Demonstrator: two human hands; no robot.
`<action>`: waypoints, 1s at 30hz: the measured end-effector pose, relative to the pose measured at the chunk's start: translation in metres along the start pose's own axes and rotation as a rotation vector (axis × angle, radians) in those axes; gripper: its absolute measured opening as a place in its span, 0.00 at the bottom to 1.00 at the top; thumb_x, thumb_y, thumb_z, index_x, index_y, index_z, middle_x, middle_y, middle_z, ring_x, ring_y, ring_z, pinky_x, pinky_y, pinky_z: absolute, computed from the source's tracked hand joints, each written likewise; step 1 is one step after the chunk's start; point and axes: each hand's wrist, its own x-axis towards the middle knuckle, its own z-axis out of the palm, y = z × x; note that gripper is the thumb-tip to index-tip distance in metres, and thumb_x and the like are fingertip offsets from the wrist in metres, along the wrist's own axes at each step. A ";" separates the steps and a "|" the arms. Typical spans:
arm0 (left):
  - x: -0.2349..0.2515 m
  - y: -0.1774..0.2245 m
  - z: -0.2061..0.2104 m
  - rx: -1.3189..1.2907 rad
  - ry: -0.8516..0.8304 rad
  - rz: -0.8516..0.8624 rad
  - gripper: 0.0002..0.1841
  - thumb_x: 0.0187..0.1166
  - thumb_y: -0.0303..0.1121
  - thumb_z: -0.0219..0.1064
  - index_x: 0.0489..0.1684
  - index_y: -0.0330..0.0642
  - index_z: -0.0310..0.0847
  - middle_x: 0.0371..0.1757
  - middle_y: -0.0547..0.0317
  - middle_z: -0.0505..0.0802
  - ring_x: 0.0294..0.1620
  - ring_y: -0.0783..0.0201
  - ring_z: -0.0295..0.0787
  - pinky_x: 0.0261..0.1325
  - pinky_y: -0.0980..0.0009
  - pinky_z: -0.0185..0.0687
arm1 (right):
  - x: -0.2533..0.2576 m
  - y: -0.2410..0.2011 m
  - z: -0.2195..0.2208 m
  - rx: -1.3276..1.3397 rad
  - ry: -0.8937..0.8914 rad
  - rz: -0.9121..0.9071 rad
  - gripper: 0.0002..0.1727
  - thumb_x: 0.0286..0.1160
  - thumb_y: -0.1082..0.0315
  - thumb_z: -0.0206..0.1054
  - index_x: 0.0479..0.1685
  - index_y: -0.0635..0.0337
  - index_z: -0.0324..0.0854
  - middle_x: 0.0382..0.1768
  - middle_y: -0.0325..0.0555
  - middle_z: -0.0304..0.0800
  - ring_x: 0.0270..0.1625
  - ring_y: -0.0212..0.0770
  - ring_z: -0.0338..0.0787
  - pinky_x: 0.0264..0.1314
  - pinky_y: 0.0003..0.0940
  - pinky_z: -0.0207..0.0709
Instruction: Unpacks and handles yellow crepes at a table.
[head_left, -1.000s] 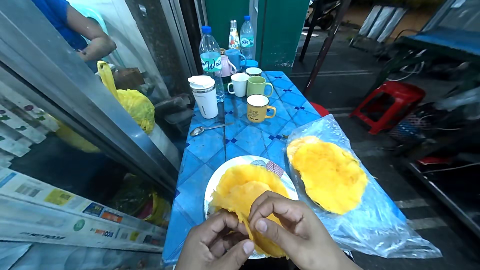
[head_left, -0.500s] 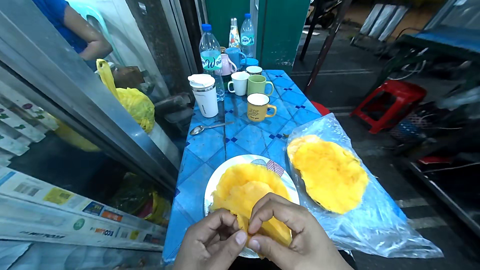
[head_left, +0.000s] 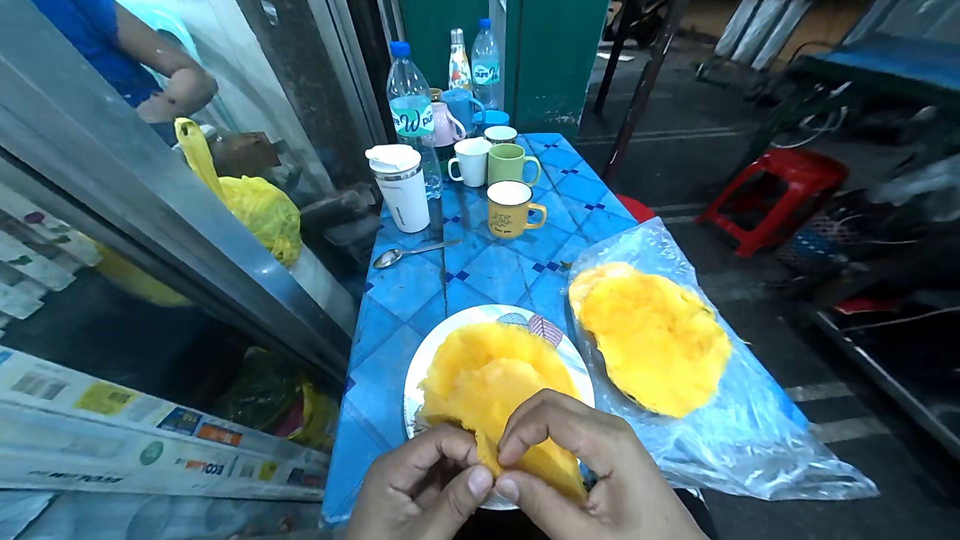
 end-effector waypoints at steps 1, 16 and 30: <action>0.000 -0.001 0.000 -0.004 -0.001 0.001 0.05 0.80 0.34 0.71 0.44 0.47 0.89 0.40 0.67 0.93 0.40 0.75 0.89 0.48 0.76 0.88 | 0.000 0.000 0.000 0.001 0.004 0.000 0.08 0.76 0.64 0.73 0.42 0.60 0.88 0.44 0.43 0.91 0.52 0.31 0.89 0.54 0.26 0.85; -0.001 -0.005 0.001 -0.034 0.001 0.001 0.05 0.81 0.35 0.71 0.46 0.48 0.89 0.42 0.67 0.93 0.41 0.74 0.90 0.49 0.73 0.89 | 0.001 0.003 -0.001 0.043 -0.011 0.030 0.11 0.83 0.63 0.64 0.40 0.61 0.88 0.43 0.43 0.92 0.49 0.30 0.90 0.54 0.27 0.85; -0.001 0.000 -0.012 0.011 -0.025 0.043 0.10 0.84 0.36 0.67 0.55 0.45 0.91 0.51 0.57 0.95 0.48 0.63 0.95 0.55 0.65 0.94 | 0.003 0.007 -0.004 0.036 0.021 0.068 0.06 0.77 0.70 0.69 0.45 0.61 0.88 0.41 0.40 0.91 0.43 0.28 0.90 0.49 0.25 0.88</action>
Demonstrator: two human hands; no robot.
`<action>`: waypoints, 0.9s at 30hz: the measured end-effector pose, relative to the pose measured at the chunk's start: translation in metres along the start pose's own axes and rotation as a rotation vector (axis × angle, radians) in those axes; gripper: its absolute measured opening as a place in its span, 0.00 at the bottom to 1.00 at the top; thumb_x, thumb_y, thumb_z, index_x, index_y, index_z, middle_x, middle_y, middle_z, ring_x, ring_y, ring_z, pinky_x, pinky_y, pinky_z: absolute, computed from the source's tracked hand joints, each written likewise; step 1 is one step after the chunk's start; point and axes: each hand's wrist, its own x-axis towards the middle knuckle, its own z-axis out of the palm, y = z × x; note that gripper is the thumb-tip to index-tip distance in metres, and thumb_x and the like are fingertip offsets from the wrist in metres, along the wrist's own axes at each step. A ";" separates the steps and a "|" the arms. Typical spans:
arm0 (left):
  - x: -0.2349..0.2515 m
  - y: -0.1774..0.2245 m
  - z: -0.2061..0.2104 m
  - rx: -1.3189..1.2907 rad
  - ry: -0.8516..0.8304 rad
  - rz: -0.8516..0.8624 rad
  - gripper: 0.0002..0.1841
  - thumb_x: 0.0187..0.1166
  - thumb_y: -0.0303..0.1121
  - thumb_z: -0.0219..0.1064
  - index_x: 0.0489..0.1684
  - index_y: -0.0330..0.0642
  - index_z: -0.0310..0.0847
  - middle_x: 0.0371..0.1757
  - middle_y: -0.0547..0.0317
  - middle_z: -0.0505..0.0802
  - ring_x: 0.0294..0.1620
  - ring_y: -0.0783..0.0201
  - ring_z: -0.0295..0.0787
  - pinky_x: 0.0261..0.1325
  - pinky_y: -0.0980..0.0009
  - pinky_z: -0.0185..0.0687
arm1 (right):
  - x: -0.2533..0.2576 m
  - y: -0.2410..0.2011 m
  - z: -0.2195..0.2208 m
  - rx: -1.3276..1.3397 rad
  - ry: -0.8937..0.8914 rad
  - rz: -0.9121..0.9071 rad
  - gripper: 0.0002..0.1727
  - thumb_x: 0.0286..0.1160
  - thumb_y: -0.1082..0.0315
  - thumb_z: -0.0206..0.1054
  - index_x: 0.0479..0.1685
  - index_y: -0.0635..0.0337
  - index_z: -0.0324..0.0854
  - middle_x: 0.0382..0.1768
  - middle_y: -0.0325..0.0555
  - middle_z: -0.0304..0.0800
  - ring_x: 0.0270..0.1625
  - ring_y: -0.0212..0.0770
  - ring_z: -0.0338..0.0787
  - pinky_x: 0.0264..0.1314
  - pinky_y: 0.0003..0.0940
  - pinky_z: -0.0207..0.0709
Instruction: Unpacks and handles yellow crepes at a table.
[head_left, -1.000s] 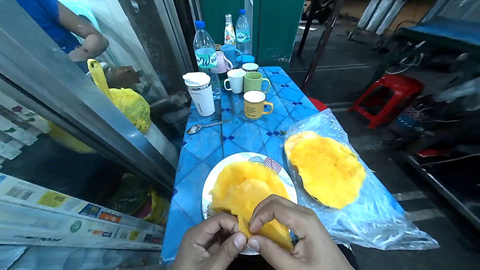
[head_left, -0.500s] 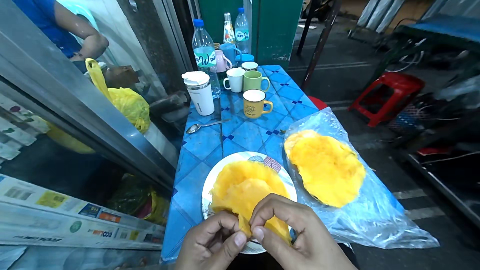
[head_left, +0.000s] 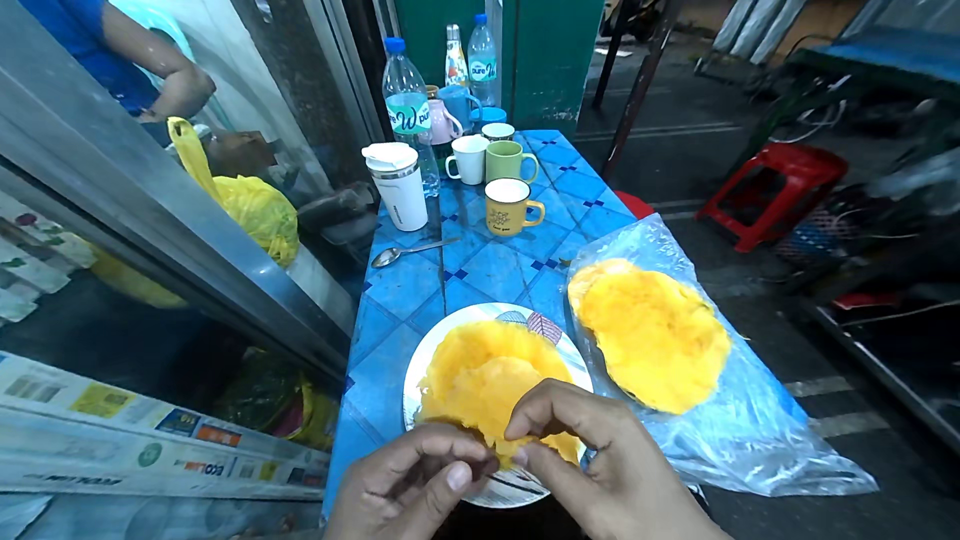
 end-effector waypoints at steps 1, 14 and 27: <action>0.001 0.002 -0.003 0.034 0.032 0.031 0.10 0.85 0.36 0.67 0.55 0.44 0.90 0.52 0.54 0.95 0.49 0.60 0.95 0.54 0.63 0.94 | 0.000 0.001 -0.001 0.031 0.012 0.016 0.06 0.78 0.70 0.68 0.45 0.62 0.88 0.40 0.39 0.91 0.42 0.28 0.90 0.47 0.25 0.87; 0.049 0.005 -0.005 0.598 0.188 0.226 0.11 0.76 0.50 0.74 0.48 0.59 0.93 0.47 0.71 0.95 0.51 0.68 0.92 0.58 0.67 0.91 | 0.026 -0.010 -0.032 -0.055 0.093 -0.036 0.04 0.80 0.66 0.68 0.44 0.52 0.88 0.37 0.34 0.92 0.39 0.30 0.91 0.42 0.25 0.88; 0.069 0.036 0.002 0.346 0.120 0.301 0.12 0.76 0.43 0.76 0.45 0.46 0.92 0.42 0.61 0.95 0.42 0.66 0.93 0.48 0.71 0.92 | 0.077 -0.044 -0.079 -0.183 0.020 -0.324 0.05 0.80 0.73 0.65 0.45 0.54 0.86 0.43 0.36 0.92 0.41 0.31 0.91 0.41 0.23 0.89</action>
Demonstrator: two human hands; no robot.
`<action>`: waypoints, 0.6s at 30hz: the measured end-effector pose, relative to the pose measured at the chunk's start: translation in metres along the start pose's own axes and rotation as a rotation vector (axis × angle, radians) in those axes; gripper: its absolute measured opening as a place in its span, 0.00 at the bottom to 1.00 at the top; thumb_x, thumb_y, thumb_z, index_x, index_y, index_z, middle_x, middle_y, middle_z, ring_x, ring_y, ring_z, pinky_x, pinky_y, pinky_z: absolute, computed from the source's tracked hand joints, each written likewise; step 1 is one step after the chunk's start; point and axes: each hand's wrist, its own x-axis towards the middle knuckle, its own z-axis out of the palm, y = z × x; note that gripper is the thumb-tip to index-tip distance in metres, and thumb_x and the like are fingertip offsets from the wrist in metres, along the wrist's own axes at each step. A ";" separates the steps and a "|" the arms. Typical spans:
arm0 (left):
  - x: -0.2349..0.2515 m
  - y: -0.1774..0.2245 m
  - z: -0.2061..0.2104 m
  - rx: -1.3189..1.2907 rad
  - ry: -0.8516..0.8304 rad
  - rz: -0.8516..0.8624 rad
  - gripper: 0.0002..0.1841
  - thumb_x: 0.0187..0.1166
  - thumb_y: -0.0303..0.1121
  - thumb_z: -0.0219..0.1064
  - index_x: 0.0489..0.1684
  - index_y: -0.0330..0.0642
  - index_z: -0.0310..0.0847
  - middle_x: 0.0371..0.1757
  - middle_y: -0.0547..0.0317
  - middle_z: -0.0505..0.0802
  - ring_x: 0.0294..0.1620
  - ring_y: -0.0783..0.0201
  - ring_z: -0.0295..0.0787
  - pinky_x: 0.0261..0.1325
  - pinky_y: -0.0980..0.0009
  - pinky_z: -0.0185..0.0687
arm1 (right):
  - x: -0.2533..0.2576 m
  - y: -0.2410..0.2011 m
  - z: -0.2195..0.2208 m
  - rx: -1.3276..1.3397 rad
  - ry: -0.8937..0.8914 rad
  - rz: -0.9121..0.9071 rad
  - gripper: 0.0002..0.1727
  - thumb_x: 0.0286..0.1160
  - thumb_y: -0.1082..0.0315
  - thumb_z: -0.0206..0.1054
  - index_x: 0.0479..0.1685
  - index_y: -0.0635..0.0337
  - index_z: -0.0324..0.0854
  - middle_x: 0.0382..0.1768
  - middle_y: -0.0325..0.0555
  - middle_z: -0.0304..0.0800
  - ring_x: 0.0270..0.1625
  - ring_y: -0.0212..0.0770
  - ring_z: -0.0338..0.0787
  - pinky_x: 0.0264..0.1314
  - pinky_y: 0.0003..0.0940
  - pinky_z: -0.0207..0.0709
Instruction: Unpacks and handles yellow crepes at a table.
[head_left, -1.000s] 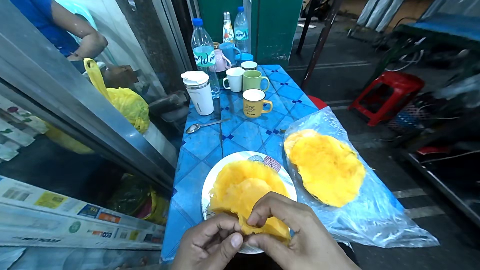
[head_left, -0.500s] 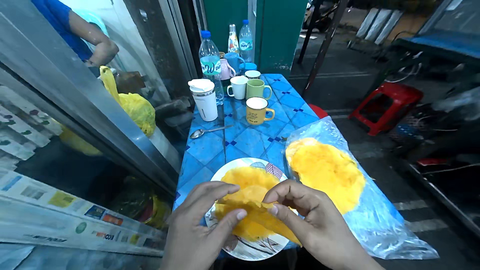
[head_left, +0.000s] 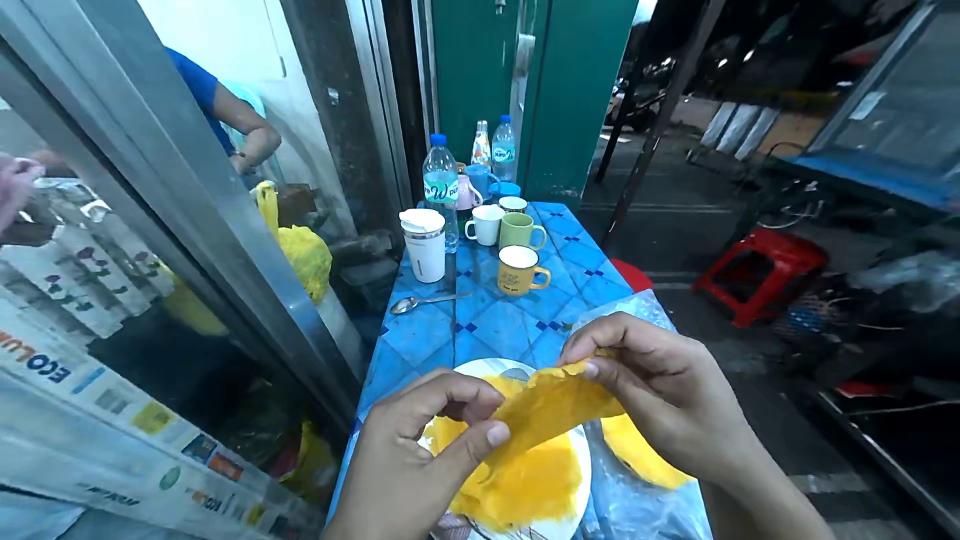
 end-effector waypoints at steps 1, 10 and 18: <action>-0.001 0.001 0.000 -0.018 -0.020 -0.013 0.12 0.76 0.42 0.76 0.45 0.44 0.92 0.41 0.61 0.94 0.40 0.68 0.92 0.45 0.72 0.93 | 0.002 0.001 -0.001 0.005 -0.009 -0.010 0.05 0.80 0.73 0.65 0.46 0.54 0.85 0.43 0.36 0.91 0.41 0.31 0.91 0.41 0.23 0.89; -0.017 -0.003 0.024 -0.403 0.118 -0.390 0.07 0.74 0.29 0.75 0.41 0.34 0.86 0.37 0.52 0.91 0.30 0.62 0.92 0.32 0.66 0.94 | -0.006 0.018 0.037 -0.404 0.231 0.045 0.07 0.76 0.64 0.72 0.48 0.52 0.87 0.47 0.34 0.89 0.50 0.32 0.89 0.53 0.34 0.87; -0.036 -0.007 0.025 -0.451 0.185 -0.468 0.08 0.81 0.30 0.69 0.46 0.32 0.87 0.41 0.50 0.93 0.37 0.61 0.95 0.41 0.65 0.96 | -0.058 -0.001 0.071 0.016 -0.069 0.351 0.21 0.74 0.49 0.75 0.51 0.57 0.86 0.45 0.39 0.91 0.44 0.29 0.92 0.46 0.27 0.90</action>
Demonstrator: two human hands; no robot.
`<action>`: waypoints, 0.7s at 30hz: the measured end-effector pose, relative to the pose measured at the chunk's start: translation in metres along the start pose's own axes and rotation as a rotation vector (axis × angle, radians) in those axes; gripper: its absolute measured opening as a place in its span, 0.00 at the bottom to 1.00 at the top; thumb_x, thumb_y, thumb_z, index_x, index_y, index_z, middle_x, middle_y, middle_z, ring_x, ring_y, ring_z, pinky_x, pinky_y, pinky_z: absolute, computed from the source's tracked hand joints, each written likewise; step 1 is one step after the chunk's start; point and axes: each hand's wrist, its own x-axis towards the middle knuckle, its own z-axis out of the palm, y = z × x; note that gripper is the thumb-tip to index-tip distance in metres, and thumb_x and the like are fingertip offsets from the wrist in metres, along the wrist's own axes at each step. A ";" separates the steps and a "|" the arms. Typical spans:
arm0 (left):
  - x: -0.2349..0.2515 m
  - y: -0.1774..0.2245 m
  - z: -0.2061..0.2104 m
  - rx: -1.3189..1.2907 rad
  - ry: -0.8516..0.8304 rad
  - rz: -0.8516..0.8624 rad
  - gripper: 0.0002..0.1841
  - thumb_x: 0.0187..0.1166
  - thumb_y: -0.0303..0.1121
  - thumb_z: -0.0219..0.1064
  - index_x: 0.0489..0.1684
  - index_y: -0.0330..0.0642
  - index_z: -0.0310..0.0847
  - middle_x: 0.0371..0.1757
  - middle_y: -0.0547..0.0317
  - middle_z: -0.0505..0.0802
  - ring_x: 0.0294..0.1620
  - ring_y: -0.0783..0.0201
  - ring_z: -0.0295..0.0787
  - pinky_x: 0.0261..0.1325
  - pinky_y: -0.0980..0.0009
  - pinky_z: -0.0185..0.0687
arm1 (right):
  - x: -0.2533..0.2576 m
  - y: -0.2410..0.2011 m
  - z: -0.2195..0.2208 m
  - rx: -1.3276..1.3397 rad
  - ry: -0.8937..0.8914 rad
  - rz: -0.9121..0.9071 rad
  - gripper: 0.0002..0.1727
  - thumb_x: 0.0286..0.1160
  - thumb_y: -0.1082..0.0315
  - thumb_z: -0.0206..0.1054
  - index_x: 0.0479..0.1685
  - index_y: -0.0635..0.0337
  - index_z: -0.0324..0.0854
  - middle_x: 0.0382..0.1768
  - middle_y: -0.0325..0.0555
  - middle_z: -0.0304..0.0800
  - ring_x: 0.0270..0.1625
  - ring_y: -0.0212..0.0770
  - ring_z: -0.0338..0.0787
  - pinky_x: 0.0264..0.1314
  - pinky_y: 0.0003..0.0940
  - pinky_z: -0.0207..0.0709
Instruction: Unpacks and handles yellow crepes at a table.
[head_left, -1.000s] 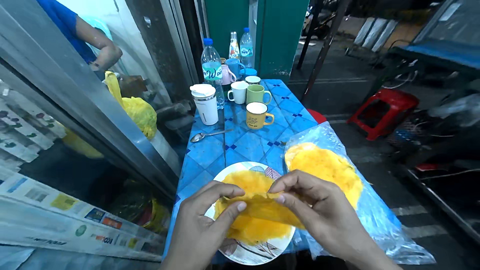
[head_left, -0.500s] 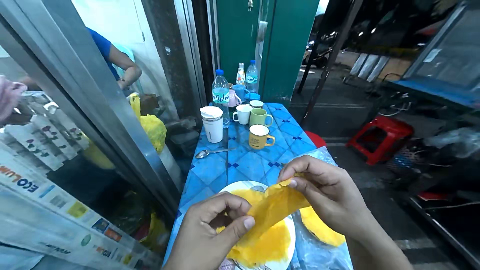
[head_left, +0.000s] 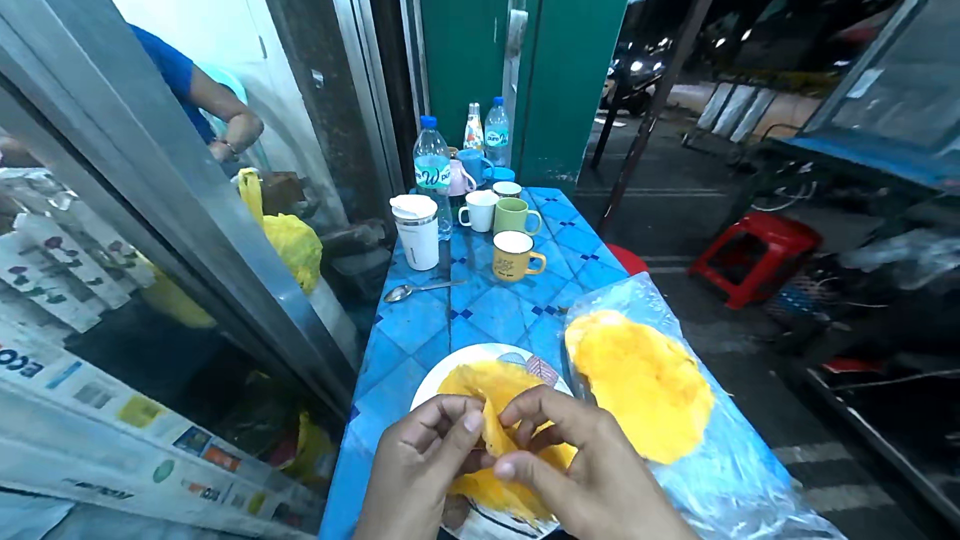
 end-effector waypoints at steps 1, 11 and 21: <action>-0.001 0.000 0.000 -0.016 -0.005 0.007 0.09 0.83 0.30 0.67 0.46 0.32 0.87 0.41 0.49 0.94 0.37 0.61 0.95 0.42 0.65 0.96 | -0.001 -0.001 0.001 -0.004 0.010 -0.011 0.22 0.74 0.48 0.75 0.52 0.58 0.86 0.46 0.39 0.91 0.45 0.29 0.92 0.46 0.27 0.90; -0.015 0.009 -0.002 -0.066 -0.044 0.068 0.08 0.73 0.27 0.76 0.44 0.36 0.88 0.40 0.55 0.94 0.36 0.64 0.95 0.44 0.67 0.95 | -0.004 -0.019 -0.004 0.129 -0.038 -0.067 0.16 0.76 0.59 0.75 0.52 0.62 0.86 0.49 0.42 0.93 0.53 0.33 0.93 0.57 0.33 0.91; -0.014 0.008 -0.001 0.009 -0.070 0.142 0.11 0.70 0.31 0.80 0.44 0.39 0.88 0.40 0.56 0.94 0.37 0.65 0.94 0.44 0.68 0.94 | -0.004 -0.018 -0.013 0.345 -0.059 -0.028 0.09 0.84 0.68 0.64 0.44 0.65 0.87 0.51 0.47 0.96 0.53 0.35 0.95 0.55 0.29 0.90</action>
